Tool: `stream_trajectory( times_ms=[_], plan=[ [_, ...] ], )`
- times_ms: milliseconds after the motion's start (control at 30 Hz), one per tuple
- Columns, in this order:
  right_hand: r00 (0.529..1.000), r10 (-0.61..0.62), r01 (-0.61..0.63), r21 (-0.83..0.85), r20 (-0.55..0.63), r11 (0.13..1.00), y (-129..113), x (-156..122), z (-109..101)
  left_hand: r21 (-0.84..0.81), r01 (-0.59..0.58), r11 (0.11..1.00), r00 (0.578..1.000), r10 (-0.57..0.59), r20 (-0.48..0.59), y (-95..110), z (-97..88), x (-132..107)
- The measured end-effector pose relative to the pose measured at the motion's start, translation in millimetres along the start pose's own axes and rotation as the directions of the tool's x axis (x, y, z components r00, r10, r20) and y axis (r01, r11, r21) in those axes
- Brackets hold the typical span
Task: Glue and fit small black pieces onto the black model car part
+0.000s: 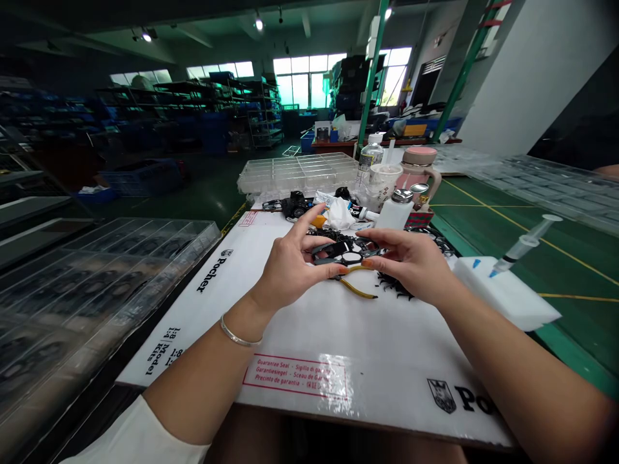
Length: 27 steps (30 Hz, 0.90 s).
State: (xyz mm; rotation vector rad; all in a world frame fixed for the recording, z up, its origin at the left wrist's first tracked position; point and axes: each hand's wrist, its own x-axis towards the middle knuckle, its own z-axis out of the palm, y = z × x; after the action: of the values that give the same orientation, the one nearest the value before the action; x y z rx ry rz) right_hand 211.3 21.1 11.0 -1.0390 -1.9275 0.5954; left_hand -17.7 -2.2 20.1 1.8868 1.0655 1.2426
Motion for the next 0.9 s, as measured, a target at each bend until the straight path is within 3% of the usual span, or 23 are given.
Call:
stream_trajectory(
  times_ms=[200,333,400,467,533,600,700,800,900],
  plan=[
    [0.97,0.191,-0.216,0.168,0.154,0.962,-2,1,-2,-0.195,0.089,0.977,0.996,-0.081,0.048,-2,-3.0,0],
    [0.961,0.208,-0.241,0.181,0.183,0.954,-2,2,-2,-0.212,0.104,0.972,0.994,-0.095,0.049,-5,-3.3,1],
    [0.972,0.186,-0.21,0.177,0.141,0.962,-2,1,0,-0.217,0.116,0.969,0.993,-0.108,0.048,-4,-2.8,1],
    [0.994,0.105,-0.109,0.16,0.03,0.981,-3,0,2,-0.22,0.133,0.966,0.991,-0.128,0.039,-3,-2.2,1],
    [0.994,-0.054,0.062,0.083,-0.098,0.995,-6,-2,5,-0.224,0.155,0.962,0.988,-0.151,0.037,-2,-1.8,2],
    [0.951,-0.259,0.253,-0.057,-0.169,0.966,-11,-4,7,-0.233,0.178,0.956,0.984,-0.171,0.048,0,-1.7,2],
    [0.847,-0.506,0.467,-0.228,-0.162,0.855,-18,-8,11,-0.258,0.199,0.945,0.98,-0.186,0.074,1,-1.3,2],
    [0.79,-0.599,0.546,-0.296,-0.13,0.784,-20,-10,17,-0.289,0.201,0.936,0.979,-0.183,0.089,0,-0.3,2],
    [0.781,-0.606,0.545,-0.309,-0.151,0.779,-22,-11,21,-0.322,0.195,0.926,0.98,-0.174,0.093,-1,0.8,1]
  ],
)
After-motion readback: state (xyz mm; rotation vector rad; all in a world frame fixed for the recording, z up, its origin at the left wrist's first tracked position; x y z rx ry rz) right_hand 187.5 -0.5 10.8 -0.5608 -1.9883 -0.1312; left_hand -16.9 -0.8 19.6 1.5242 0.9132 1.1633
